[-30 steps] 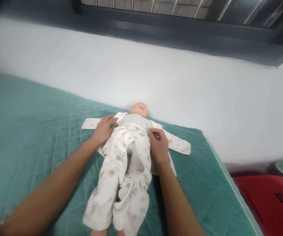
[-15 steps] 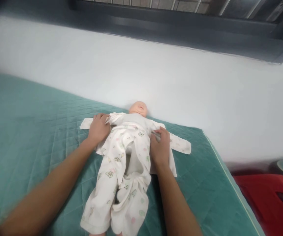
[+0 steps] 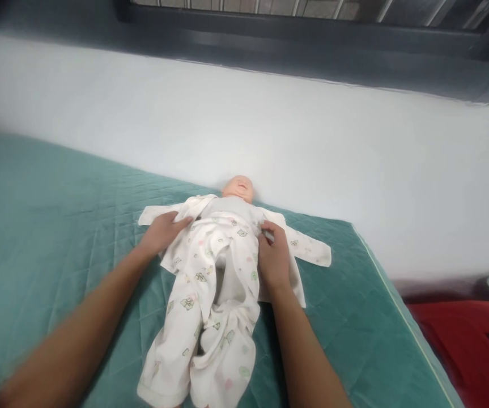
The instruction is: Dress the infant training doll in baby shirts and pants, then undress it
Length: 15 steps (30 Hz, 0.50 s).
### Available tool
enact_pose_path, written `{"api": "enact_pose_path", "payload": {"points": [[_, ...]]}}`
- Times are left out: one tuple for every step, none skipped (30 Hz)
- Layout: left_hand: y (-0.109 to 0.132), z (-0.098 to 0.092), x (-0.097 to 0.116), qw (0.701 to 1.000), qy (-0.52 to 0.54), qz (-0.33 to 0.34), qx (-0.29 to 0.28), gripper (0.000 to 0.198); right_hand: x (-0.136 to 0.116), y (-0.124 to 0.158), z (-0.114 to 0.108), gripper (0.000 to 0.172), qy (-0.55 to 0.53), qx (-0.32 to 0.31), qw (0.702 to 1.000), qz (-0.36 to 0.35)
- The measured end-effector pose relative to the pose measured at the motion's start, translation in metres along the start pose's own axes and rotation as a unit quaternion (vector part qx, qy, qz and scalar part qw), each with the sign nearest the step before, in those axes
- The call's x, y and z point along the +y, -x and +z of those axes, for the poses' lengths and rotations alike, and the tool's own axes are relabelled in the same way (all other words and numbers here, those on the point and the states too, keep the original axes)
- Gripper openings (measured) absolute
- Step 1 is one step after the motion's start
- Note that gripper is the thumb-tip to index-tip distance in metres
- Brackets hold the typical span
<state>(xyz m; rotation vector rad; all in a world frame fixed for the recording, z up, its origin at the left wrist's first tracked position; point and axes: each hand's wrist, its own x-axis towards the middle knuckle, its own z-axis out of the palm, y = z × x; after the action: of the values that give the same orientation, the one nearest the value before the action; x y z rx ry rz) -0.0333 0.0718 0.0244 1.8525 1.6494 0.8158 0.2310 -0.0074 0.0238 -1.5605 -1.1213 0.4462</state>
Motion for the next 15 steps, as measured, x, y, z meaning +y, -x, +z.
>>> {"api": "enact_pose_path", "payload": {"points": [[0.001, -0.004, 0.001, 0.998, 0.062, -0.016, -0.001, 0.046, 0.001, -0.001, 0.000, 0.024, 0.000, 0.002, 1.000, 0.003], [0.001, -0.009, 0.002, 0.992, 0.117, -0.035, -0.002, 0.047, 0.003, -0.002, -0.001, 0.024, -0.003, 0.002, 1.000, 0.006], [0.002, -0.014, 0.001, 0.985, 0.161, -0.055, -0.001, 0.048, 0.005, -0.003, -0.001, 0.025, -0.007, 0.001, 1.000, 0.007], [0.002, -0.019, 0.000, 0.979, 0.189, -0.075, 0.002, 0.049, 0.007, -0.004, -0.001, 0.026, -0.011, -0.001, 1.000, 0.007], [0.001, -0.025, -0.002, 0.976, 0.200, -0.092, 0.004, 0.049, 0.010, -0.005, -0.001, 0.026, -0.014, -0.004, 1.000, 0.007], [0.000, -0.030, -0.005, 0.975, 0.195, -0.103, 0.005, 0.049, 0.013, -0.005, -0.001, 0.027, -0.017, -0.007, 1.000, 0.008], [-0.001, -0.034, -0.009, 0.979, 0.173, -0.106, 0.001, 0.048, 0.015, -0.006, -0.001, 0.027, -0.021, -0.010, 1.000, 0.009], [-0.003, -0.037, -0.014, 0.986, 0.135, -0.102, -0.005, 0.047, 0.017, -0.007, -0.001, 0.027, -0.025, -0.012, 1.000, 0.011], [-0.005, -0.040, -0.018, 0.992, 0.084, -0.091, -0.014, 0.045, 0.018, -0.007, -0.001, 0.027, -0.029, -0.015, 0.999, 0.013], [-0.007, -0.041, -0.023, 0.996, 0.026, -0.078, -0.021, 0.042, 0.019, -0.007, -0.001, 0.027, -0.033, -0.017, 0.999, 0.014], [-0.010, -0.041, -0.027, 0.997, -0.030, -0.069, -0.023, 0.040, 0.019, -0.007, -0.001, 0.027, -0.036, -0.019, 0.999, 0.014], [-0.012, -0.040, -0.031, 0.995, -0.078, -0.066, -0.020, 0.038, 0.018, -0.007, -0.001, 0.027, -0.037, -0.019, 0.999, 0.015], [-0.013, -0.038, -0.033, 0.991, -0.116, -0.068, -0.013, 0.037, 0.017, -0.006, -0.001, 0.027, -0.037, -0.019, 0.999, 0.015], [-0.014, -0.035, -0.033, 0.987, -0.145, -0.072, -0.002, 0.035, 0.015, -0.005, -0.001, 0.027, -0.037, -0.019, 0.999, 0.016], [-0.014, -0.031, -0.032, 0.983, -0.168, -0.071, 0.013, 0.033, 0.012, -0.004, -0.001, 0.026, -0.039, -0.018, 0.999, 0.018]]}}
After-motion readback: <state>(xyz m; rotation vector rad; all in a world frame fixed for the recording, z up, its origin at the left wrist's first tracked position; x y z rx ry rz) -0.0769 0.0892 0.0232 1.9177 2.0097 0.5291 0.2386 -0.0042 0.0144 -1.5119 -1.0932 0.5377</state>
